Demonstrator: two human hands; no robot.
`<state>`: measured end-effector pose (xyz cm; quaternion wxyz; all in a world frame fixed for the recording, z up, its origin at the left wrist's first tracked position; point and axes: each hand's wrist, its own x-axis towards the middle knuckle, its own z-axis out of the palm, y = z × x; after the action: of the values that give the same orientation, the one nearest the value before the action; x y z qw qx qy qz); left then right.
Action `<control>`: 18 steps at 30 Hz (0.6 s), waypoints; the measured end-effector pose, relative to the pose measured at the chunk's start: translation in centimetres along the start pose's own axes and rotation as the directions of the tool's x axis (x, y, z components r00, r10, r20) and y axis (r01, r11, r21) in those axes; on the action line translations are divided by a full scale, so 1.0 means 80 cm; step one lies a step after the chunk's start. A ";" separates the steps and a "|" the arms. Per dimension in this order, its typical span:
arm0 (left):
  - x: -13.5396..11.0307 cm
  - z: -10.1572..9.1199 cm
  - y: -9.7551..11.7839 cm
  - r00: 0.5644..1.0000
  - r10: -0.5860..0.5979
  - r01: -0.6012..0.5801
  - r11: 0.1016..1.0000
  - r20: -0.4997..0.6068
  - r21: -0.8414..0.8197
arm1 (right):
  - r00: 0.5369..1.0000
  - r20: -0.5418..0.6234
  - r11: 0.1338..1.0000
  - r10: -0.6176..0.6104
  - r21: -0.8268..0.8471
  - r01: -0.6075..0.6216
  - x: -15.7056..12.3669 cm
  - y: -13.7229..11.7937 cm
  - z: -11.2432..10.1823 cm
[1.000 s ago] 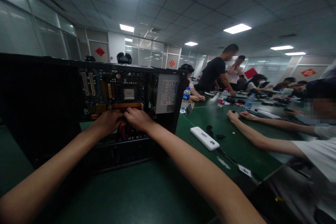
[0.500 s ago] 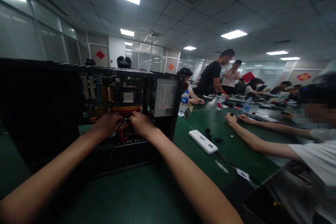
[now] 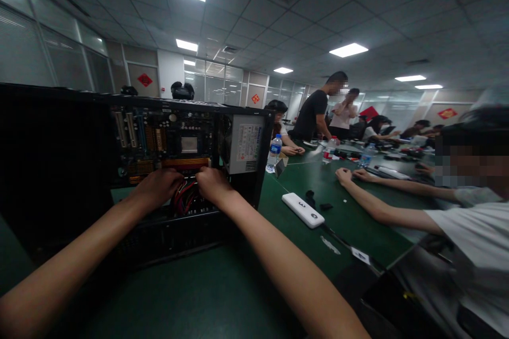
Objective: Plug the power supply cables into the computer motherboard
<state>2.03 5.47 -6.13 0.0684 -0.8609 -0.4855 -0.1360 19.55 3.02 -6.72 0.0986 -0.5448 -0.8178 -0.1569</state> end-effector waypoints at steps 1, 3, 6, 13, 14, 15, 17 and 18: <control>0.000 0.000 0.000 1.000 0.001 -0.001 1.000 0.002 0.009 | 1.000 0.000 1.000 0.001 -0.003 -0.001 0.000 0.000 -0.001; 0.000 0.000 0.000 1.000 0.006 -0.006 1.000 0.007 0.026 | 1.000 0.007 1.000 0.006 -0.009 -0.006 0.001 -0.001 -0.002; 0.001 0.002 -0.001 1.000 0.012 -0.013 0.999 0.012 0.032 | 0.999 0.041 1.000 0.016 -0.013 -0.016 0.003 -0.002 -0.002; 0.005 0.007 -0.002 1.000 0.001 -0.002 0.999 0.011 0.050 | 0.999 0.026 1.000 0.028 0.013 -0.028 0.005 -0.003 -0.002; 0.005 0.007 -0.001 1.000 -0.001 0.000 0.999 0.011 0.053 | 0.999 0.025 0.999 0.033 0.015 -0.033 0.005 -0.003 -0.003; 0.005 0.007 -0.001 1.000 -0.003 0.002 0.998 0.011 0.056 | 0.999 0.027 0.999 0.038 0.017 -0.038 0.005 -0.003 -0.003; 0.005 0.007 0.000 1.000 -0.009 0.008 0.998 0.013 0.061 | 0.998 0.036 0.999 0.042 0.019 -0.042 0.006 -0.003 -0.003; 0.006 0.007 0.001 1.000 -0.011 0.010 0.998 0.015 0.062 | 0.998 0.039 0.999 0.043 0.020 -0.044 0.007 -0.002 -0.003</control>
<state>2.37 5.95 -6.49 0.0904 -0.8567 -0.4947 -0.1145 19.19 3.33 -6.37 0.0918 -0.5643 -0.8092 -0.1355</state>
